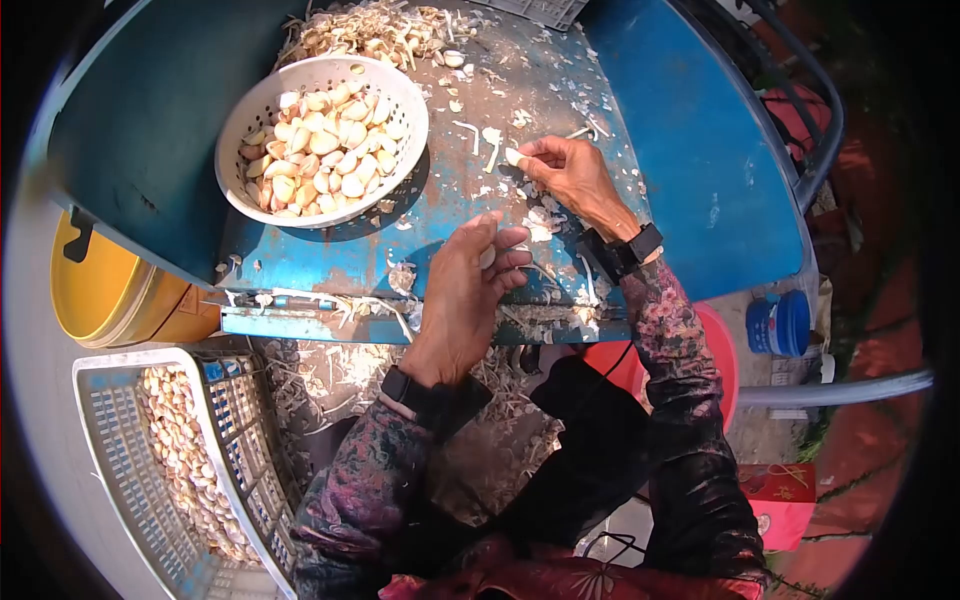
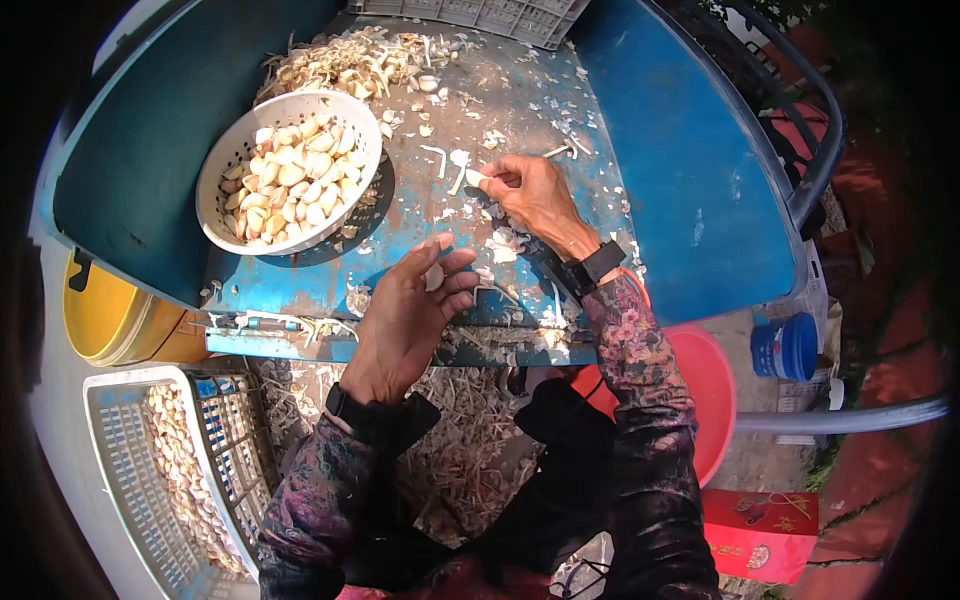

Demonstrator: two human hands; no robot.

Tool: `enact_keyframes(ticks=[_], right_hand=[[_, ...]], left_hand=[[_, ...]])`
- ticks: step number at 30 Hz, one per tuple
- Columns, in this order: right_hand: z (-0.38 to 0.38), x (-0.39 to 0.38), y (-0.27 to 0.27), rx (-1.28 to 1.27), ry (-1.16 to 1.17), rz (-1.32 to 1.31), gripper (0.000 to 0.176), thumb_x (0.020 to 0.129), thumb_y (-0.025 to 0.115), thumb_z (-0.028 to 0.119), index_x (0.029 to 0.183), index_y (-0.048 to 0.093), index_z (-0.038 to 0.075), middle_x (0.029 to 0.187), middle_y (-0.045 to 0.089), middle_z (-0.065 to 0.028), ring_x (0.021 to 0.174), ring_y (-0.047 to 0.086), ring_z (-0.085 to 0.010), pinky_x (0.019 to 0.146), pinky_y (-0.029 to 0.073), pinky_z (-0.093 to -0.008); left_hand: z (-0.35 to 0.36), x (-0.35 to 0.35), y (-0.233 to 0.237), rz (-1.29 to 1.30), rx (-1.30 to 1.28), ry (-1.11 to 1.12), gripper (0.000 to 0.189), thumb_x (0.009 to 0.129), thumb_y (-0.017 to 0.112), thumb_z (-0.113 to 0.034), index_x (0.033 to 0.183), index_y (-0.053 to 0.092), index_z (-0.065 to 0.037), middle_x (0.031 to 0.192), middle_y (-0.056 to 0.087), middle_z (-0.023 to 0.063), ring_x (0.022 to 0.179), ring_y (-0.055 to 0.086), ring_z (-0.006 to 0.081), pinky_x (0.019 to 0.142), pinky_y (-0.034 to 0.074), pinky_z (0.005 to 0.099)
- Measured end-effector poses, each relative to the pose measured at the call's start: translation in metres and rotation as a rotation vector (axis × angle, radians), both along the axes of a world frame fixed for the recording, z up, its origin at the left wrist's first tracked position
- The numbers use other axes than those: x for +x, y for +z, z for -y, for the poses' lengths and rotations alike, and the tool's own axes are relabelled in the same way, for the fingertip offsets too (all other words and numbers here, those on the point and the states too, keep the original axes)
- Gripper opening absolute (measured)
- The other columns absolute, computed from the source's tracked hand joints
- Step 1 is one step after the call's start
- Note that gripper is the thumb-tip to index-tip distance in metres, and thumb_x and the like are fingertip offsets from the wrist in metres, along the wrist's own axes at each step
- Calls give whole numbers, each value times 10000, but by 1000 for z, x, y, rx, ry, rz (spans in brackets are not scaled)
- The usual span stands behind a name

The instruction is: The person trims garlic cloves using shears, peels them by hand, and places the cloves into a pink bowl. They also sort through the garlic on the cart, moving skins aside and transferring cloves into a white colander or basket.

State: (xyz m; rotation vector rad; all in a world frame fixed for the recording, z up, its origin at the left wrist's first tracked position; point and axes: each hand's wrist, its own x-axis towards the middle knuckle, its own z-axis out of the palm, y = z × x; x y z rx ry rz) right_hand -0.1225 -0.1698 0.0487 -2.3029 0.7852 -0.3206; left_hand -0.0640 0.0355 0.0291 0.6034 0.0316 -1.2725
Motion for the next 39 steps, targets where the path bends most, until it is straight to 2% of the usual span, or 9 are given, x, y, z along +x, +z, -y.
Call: enact_keyframes(ticks=[5,9,13,17,19,22,29,34,39], right_hand=[[-93,-50,42,398,43,69,163,858,662,118,951,670,-15,740,636,2,697,562,-41,619,472,-216],[-115,-69,49,611,-32,220,177,872,670,137,954,666,-20,822,641,-23,725,579,-67,622,482,-225],[-76,-78,38,758,4,162,215,894,641,143,1010,656,-37,864,651,-60,736,602,-101,672,514,-244],[-13,-51,2,180,-189,152,226,847,660,141,981,675,-40,766,675,-94,694,651,-167,602,495,-283],[5,-33,-9,-299,36,43,208,778,695,134,890,681,-42,714,666,-139,660,649,-202,582,485,-321],[21,-19,-9,-320,66,-174,200,740,701,134,802,669,-54,711,652,-184,654,647,-248,603,493,-347],[15,-57,-4,-274,106,-182,288,753,709,165,944,657,-44,771,673,-123,707,646,-198,669,513,-318],[-11,-76,19,378,-272,73,288,851,660,173,1076,656,-6,759,593,22,635,493,-50,544,369,-186],[-52,-85,55,498,-94,152,307,880,661,195,1119,642,3,827,641,-18,639,531,-76,613,452,-201]], left_hand=[[7,-13,7,463,110,43,289,961,524,-289,1120,500,-49,767,529,12,639,470,73,556,380,218],[0,-27,11,723,38,0,245,973,498,-297,965,513,-53,620,464,-44,517,368,37,454,270,204],[-8,-32,18,556,103,-2,236,971,495,-306,907,494,-79,633,446,-37,497,350,43,439,256,206],[-10,-24,23,309,79,28,217,966,500,-305,884,475,-106,643,435,-30,475,319,52,427,238,212],[-9,-22,20,308,99,21,207,967,494,-301,894,471,-109,640,432,-29,465,299,57,423,232,217],[-6,-15,18,254,126,-11,206,972,479,-304,907,477,-109,645,429,-26,477,306,64,432,244,221],[-2,-5,13,68,65,-18,223,988,441,-298,943,481,-84,685,442,-5,554,368,93,478,295,239],[-3,-11,10,18,34,-21,205,997,417,-261,991,471,-64,758,512,32,624,456,128,554,386,268],[-5,-23,15,-46,62,-37,235,1002,397,-254,1068,433,-31,960,581,118,822,602,229,811,518,372]])
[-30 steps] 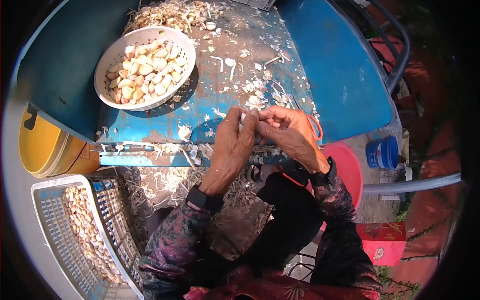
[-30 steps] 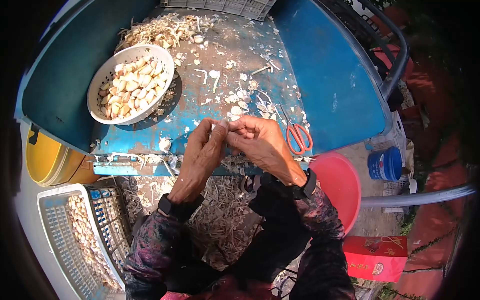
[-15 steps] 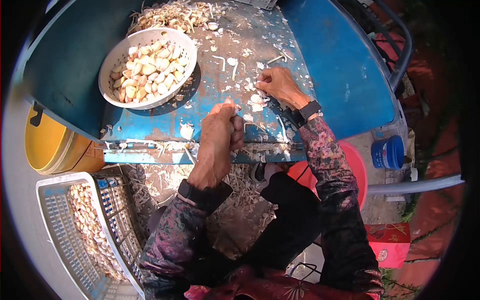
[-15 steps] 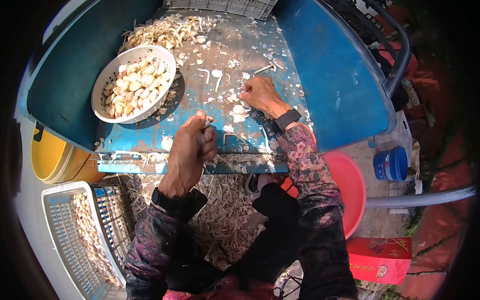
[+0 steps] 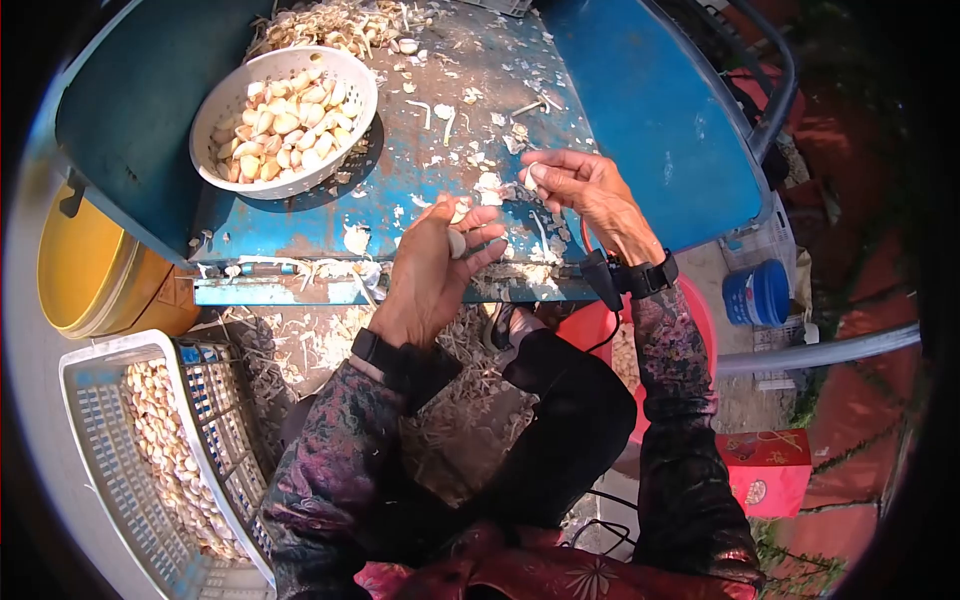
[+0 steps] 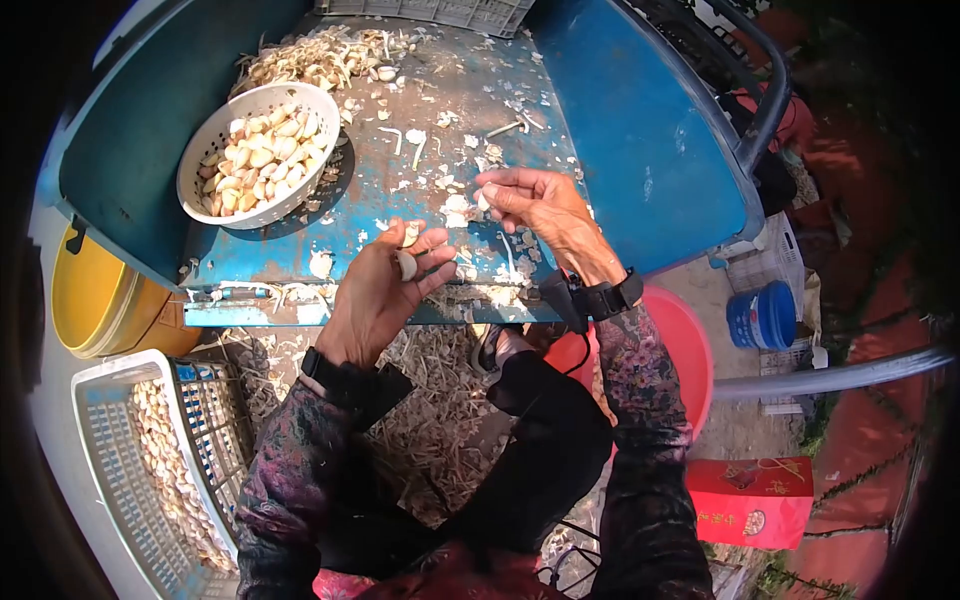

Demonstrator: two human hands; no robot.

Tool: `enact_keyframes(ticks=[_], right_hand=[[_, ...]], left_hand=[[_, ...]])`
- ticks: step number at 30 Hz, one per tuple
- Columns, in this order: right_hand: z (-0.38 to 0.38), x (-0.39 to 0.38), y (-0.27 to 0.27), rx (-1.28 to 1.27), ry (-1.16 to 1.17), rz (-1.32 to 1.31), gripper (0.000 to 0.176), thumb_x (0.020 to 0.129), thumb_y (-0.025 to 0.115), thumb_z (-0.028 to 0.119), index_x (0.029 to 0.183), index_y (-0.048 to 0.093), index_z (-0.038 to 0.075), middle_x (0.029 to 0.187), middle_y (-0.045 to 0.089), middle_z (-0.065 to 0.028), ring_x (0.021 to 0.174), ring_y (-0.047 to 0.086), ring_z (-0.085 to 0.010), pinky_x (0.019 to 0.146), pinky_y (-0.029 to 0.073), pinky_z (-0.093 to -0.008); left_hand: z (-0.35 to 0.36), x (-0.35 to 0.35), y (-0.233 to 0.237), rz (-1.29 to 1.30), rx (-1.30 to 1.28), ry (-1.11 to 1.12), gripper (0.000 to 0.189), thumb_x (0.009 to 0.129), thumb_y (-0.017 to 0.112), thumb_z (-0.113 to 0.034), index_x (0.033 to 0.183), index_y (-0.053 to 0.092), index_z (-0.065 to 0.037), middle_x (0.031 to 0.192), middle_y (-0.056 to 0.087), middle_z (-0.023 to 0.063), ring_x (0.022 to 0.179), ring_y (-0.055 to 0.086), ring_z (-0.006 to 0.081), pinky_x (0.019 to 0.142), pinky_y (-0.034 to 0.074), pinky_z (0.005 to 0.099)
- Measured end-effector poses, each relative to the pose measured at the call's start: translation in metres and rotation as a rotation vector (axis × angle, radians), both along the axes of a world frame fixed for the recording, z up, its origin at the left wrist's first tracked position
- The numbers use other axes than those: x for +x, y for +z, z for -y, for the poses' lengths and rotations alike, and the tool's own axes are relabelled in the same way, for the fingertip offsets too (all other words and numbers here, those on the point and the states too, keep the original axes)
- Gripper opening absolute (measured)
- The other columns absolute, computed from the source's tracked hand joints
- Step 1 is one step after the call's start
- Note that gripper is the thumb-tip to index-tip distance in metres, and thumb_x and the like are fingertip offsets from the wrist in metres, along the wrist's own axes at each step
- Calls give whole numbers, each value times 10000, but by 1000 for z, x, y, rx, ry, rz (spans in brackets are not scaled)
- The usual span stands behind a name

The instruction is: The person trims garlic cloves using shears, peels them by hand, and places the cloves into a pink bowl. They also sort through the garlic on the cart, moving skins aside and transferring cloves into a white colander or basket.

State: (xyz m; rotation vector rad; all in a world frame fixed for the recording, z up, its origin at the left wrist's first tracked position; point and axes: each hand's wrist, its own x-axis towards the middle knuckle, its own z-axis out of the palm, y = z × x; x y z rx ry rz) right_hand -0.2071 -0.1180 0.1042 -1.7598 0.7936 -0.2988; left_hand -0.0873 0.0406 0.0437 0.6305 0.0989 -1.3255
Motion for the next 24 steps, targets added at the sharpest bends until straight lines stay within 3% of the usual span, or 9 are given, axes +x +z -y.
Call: enact_keyframes(ticks=[4,6,7,9,12,16,19,22,24], right_hand=[[-2,-17,10,-87,49,110,313,891,642,242,1081,657,-7,845,660,-54,711,590,-108,662,493,-249],[28,-43,1,-520,-246,-152,335,860,659,245,1060,655,-24,834,677,-135,717,637,-199,675,511,-321],[38,-59,-12,-525,-248,-150,335,860,659,245,1060,655,-24,834,677,-135,717,637,-199,675,511,-321],[48,-86,-34,-875,-165,-560,329,817,672,217,1021,653,-41,836,670,-216,756,658,-320,696,508,-395],[33,-101,-54,-1096,-106,-504,346,788,681,181,1004,618,-82,845,654,-247,769,651,-374,690,499,-432],[20,-98,-39,-790,-188,-518,391,816,680,176,1094,570,-76,808,649,-181,713,649,-298,637,510,-388],[8,-95,-29,121,-220,25,553,867,662,173,1308,407,-43,818,606,-51,582,575,-106,489,481,-256],[-40,-78,-36,59,-186,228,555,846,689,206,1303,455,-5,826,610,-50,599,576,-101,490,475,-258],[-82,-59,-21,-175,-201,-28,553,822,719,258,1284,506,43,838,600,-45,666,582,-105,559,491,-271]], left_hand=[[-1,-13,-6,-93,-39,-51,237,1001,407,-247,1067,431,-21,983,568,132,866,614,243,823,538,349],[-2,-14,-15,-182,-53,-78,223,1003,414,-244,1050,428,-26,923,561,123,744,573,180,614,512,253],[-1,-11,-31,-225,-263,-145,215,1005,419,-247,1018,432,-32,845,534,97,615,457,115,462,364,200],[-3,-12,-17,-151,-203,-126,218,1004,425,-254,996,432,-36,814,515,78,585,401,102,452,315,207],[-2,-10,-10,-49,-146,-111,231,1002,436,-263,1008,444,-32,771,488,44,556,353,85,443,275,212],[-3,-8,-14,38,-252,-156,311,995,457,-271,1144,461,2,735,470,6,553,356,70,444,276,203],[-2,-8,-11,112,-243,-138,342,994,462,-261,1193,456,18,732,481,0,537,346,57,443,275,199],[0,-9,-14,226,-220,-107,241,993,461,-245,1083,493,-23,749,509,4,527,355,45,440,285,199],[2,-11,-15,351,-175,-32,191,989,470,-245,1005,494,-56,763,529,5,522,370,40,438,290,195]])
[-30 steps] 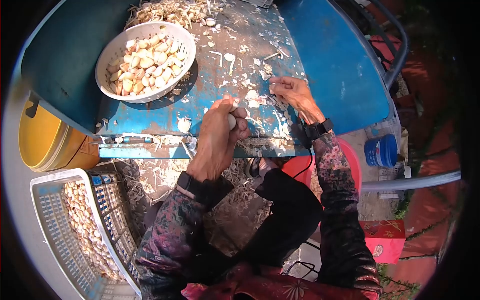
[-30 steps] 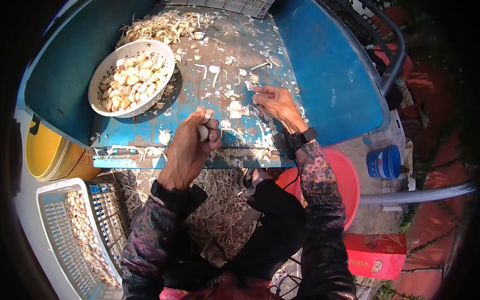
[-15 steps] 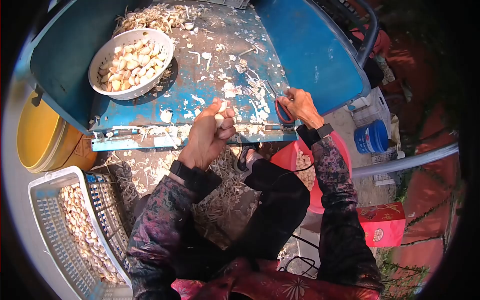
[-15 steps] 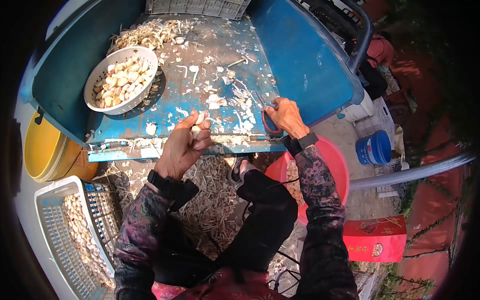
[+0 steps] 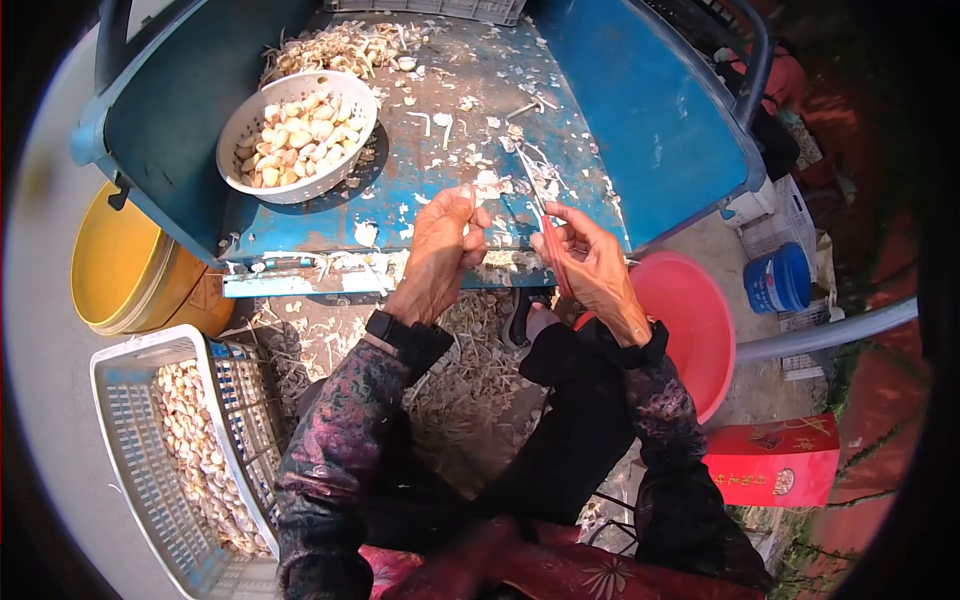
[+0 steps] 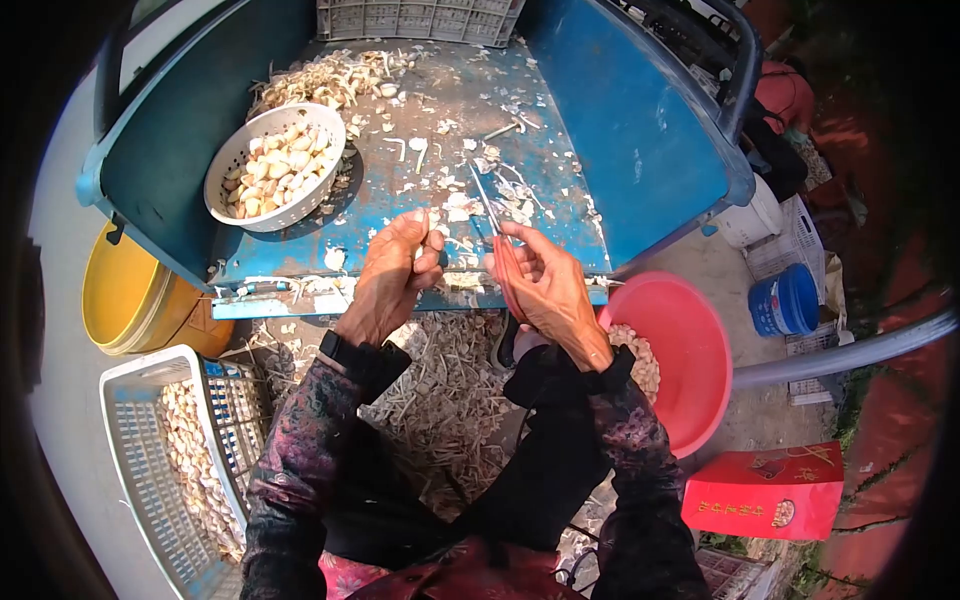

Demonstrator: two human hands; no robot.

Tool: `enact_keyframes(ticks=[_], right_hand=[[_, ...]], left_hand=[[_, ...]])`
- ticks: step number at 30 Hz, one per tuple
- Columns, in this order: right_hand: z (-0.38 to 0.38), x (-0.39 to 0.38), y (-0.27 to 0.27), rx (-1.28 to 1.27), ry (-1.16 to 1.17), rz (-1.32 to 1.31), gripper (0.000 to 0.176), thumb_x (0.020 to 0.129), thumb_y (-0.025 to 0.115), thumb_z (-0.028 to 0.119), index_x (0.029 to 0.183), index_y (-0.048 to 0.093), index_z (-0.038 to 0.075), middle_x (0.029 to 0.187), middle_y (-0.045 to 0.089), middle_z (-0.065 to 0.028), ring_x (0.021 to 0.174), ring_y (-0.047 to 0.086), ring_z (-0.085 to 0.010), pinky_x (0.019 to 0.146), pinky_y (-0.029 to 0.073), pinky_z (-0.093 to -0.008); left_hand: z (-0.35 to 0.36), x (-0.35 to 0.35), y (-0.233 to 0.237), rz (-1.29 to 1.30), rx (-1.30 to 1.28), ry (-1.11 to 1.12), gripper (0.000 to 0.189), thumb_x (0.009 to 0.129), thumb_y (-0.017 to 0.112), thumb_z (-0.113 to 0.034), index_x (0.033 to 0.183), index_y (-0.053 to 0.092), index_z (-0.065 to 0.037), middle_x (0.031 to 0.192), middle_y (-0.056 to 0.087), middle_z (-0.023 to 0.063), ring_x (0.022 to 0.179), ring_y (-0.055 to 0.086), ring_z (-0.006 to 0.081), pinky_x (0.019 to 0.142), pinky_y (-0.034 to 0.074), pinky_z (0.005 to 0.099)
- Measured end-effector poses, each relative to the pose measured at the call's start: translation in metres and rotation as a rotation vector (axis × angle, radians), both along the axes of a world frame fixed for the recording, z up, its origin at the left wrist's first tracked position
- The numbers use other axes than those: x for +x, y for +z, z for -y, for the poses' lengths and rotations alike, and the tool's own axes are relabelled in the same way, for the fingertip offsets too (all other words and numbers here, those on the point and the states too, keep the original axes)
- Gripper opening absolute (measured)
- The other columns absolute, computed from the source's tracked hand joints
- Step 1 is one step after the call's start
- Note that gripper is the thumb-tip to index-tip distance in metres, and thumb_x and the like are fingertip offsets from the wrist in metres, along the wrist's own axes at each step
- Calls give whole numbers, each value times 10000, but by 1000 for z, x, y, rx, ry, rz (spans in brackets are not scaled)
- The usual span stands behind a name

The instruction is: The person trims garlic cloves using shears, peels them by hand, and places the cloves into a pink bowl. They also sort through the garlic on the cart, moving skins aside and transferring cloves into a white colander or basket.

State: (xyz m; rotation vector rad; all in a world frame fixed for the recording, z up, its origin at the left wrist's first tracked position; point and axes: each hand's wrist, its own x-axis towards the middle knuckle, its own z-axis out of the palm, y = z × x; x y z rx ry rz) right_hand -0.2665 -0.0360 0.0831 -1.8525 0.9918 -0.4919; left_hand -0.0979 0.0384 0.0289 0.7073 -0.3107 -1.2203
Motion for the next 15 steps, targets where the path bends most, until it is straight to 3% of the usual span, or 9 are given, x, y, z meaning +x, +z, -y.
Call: enact_keyframes(ticks=[2,4,11,15], right_hand=[[-11,7,-15,-111,26,18,544,793,740,303,1241,549,61,831,584,-66,686,575,-136,605,487,-297],[-18,15,-23,-613,133,9,560,775,750,318,1216,556,33,821,570,-99,664,567,-169,606,477,-323],[-24,14,-38,-536,120,22,532,746,780,291,1155,579,17,790,566,-119,661,573,-211,598,465,-335],[-28,12,-35,-495,122,-15,489,783,746,289,1152,579,15,780,561,-125,669,569,-220,592,453,-351]], left_hand=[[0,0,3,65,13,17,187,987,474,-247,992,489,-60,764,535,5,521,375,38,438,291,194],[-1,1,4,131,27,41,184,985,478,-249,979,484,-65,765,541,5,519,379,36,438,293,194],[2,-1,2,264,101,116,165,990,428,-219,1019,452,-59,710,520,-1,452,345,36,398,273,212],[5,-5,6,271,114,141,180,1001,437,-249,940,460,-80,609,422,-38,478,290,42,426,229,215]])
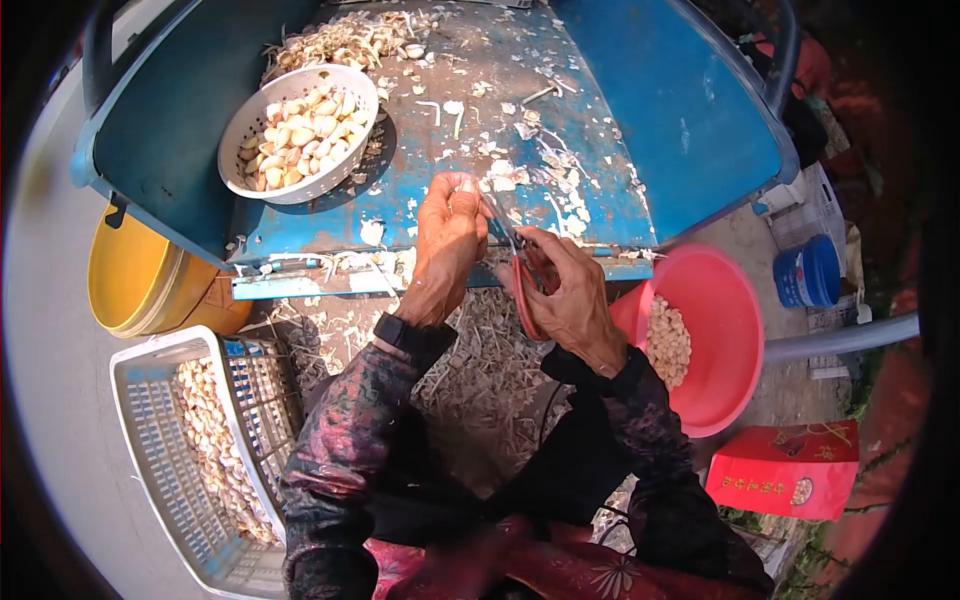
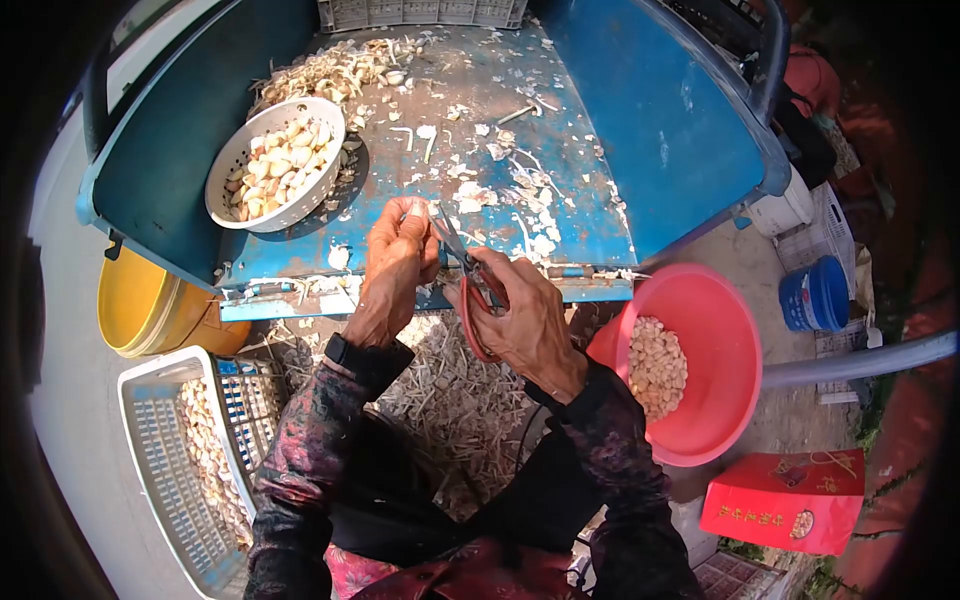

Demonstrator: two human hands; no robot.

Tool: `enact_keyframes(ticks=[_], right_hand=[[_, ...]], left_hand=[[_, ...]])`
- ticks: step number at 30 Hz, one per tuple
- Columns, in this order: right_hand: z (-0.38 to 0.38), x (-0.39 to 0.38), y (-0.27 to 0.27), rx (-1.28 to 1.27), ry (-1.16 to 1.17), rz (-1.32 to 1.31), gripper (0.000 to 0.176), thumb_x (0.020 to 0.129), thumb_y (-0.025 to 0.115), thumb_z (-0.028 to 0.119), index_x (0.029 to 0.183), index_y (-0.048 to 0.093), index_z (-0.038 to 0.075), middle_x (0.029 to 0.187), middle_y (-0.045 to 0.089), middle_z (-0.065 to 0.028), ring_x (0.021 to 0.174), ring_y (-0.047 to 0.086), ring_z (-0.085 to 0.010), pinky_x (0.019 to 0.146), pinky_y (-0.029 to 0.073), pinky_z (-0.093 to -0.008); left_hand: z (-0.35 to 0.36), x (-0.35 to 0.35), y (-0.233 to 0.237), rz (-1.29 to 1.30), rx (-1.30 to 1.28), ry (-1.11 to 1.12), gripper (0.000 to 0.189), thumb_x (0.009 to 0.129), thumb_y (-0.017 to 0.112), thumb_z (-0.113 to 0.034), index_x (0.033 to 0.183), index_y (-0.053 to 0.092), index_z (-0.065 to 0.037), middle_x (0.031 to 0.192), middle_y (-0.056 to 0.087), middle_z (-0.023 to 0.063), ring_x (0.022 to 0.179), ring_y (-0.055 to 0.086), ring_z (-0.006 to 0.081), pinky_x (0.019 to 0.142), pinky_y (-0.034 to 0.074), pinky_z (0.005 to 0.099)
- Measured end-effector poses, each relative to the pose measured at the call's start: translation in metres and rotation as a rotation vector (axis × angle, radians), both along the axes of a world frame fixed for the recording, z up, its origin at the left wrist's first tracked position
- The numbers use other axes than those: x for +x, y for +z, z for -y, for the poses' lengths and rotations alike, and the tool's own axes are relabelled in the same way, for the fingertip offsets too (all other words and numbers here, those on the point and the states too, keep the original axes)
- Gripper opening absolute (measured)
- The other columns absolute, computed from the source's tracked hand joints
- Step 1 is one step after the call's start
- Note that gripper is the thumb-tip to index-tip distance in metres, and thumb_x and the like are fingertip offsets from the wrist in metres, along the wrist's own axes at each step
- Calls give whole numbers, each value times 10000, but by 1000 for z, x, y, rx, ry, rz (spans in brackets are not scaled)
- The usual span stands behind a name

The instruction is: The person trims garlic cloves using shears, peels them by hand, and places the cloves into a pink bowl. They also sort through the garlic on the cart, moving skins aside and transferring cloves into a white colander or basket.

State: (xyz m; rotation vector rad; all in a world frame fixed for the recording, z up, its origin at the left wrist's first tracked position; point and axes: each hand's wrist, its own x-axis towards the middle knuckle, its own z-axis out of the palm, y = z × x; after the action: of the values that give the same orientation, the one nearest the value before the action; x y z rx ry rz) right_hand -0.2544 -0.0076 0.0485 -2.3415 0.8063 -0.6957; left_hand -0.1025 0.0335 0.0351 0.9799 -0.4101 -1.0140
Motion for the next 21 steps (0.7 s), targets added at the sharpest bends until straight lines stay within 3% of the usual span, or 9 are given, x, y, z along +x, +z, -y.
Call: enact_keyframes(ticks=[2,5,10,13,15,16,18,19,21], right_hand=[[-2,0,2,-32,-13,-42,481,801,726,292,1162,575,11,779,560,-130,667,565,-231,589,447,-360],[-3,0,1,-69,-16,-95,481,829,693,296,1189,563,5,775,555,-139,656,555,-251,583,433,-377],[0,1,-4,-19,24,-72,509,843,674,295,1226,540,-12,818,569,-163,679,564,-264,594,433,-379],[-1,3,-8,88,64,43,504,856,657,307,1214,538,-27,763,568,-153,637,575,-232,586,448,-359],[-5,4,-1,407,54,34,467,894,614,327,1189,551,-29,676,557,-100,543,556,-165,513,459,-314],[-6,4,1,409,54,34,467,894,614,327,1189,551,-29,676,557,-100,543,556,-165,513,459,-314],[-6,3,7,815,29,128,412,928,571,326,1159,570,-15,601,501,-25,466,489,-88,431,446,-266],[-3,2,10,817,27,129,412,928,571,326,1159,570,-15,601,501,-25,466,489,-88,431,446,-266],[5,-3,19,1107,90,364,378,944,552,315,1142,581,-6,622,493,12,466,454,-49,398,433,-234]], left_hand=[[1,-2,-2,24,-10,2,178,1003,429,-244,932,459,-83,593,400,-45,479,284,41,432,226,216],[1,-2,-10,92,-13,-35,165,999,406,-216,940,460,-72,692,473,-13,544,369,36,466,307,211],[3,-10,-8,399,52,80,164,999,397,-201,937,461,-63,723,479,4,626,428,71,538,385,250],[0,-13,0,412,28,82,198,1010,406,-248,903,463,-92,701,455,-49,586,356,32,509,300,195],[4,-12,-3,391,19,62,195,1008,409,-249,901,465,-96,700,456,-48,586,358,31,506,301,195],[4,-12,-4,370,11,43,193,1007,413,-251,898,466,-101,700,457,-48,586,361,30,504,303,194],[1,-12,1,267,6,6,186,1007,413,-244,895,467,-106,697,454,-51,591,364,29,502,303,193],[0,-13,5,166,-1,-32,179,1007,412,-237,892,467,-112,695,451,-53,596,368,28,500,303,191],[0,-13,6,129,16,-65,161,1005,405,-211,907,461,-96,732,469,-25,588,377,44,492,307,187]])
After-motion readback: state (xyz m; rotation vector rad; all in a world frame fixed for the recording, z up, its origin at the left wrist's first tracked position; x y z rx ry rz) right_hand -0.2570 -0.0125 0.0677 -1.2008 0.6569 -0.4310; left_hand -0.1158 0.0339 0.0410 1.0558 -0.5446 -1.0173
